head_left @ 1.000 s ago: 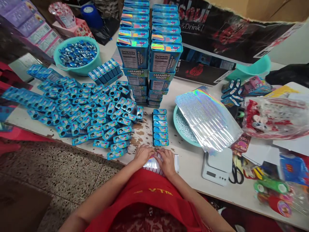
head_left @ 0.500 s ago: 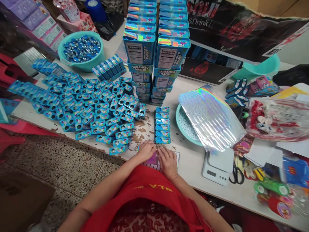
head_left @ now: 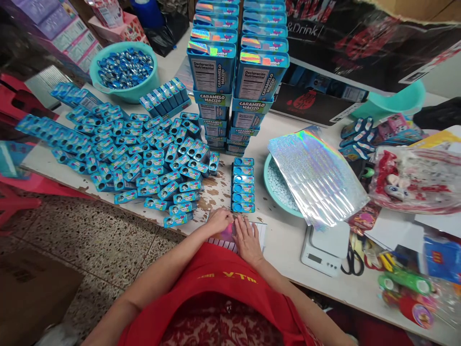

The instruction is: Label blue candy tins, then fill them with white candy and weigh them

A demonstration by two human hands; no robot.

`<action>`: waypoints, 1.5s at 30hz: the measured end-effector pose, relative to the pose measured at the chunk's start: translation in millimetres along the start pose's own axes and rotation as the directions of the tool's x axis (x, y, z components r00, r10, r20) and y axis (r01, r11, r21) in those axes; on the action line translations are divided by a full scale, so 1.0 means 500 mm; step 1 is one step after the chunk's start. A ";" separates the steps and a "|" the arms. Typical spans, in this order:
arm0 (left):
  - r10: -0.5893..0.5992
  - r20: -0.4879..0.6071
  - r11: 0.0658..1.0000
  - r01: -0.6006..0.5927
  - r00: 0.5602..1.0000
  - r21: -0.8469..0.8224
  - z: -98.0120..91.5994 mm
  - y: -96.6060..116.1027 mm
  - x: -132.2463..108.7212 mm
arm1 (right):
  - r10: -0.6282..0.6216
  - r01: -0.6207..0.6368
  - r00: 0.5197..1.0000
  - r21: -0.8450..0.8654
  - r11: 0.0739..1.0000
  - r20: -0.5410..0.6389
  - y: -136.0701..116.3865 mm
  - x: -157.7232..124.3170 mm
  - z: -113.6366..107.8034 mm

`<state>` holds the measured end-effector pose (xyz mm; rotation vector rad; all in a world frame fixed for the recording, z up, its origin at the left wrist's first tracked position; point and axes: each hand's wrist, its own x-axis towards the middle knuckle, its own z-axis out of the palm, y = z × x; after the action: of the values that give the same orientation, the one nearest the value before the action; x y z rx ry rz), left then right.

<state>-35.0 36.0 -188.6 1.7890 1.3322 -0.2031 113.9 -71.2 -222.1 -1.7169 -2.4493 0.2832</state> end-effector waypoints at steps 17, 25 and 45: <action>-0.033 -0.071 0.997 0.037 0.997 0.065 0.030 -0.015 0.020 | 0.144 -0.103 0.986 0.370 0.923 -0.085 0.007 0.017 -0.118; 0.119 -0.195 0.837 -0.204 0.974 -0.508 -0.018 0.001 -0.081 | 0.485 -0.411 0.859 0.787 0.460 0.164 0.005 0.060 -0.206; 0.031 -0.261 0.946 -0.113 0.965 -0.305 -0.034 0.015 0.009 | 0.785 -0.478 0.618 0.769 0.425 -0.050 0.026 0.152 -0.063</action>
<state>-32.4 50.9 -177.0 1.6205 1.3824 0.2782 106.5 6.8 -194.1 -1.9587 -1.0035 0.7312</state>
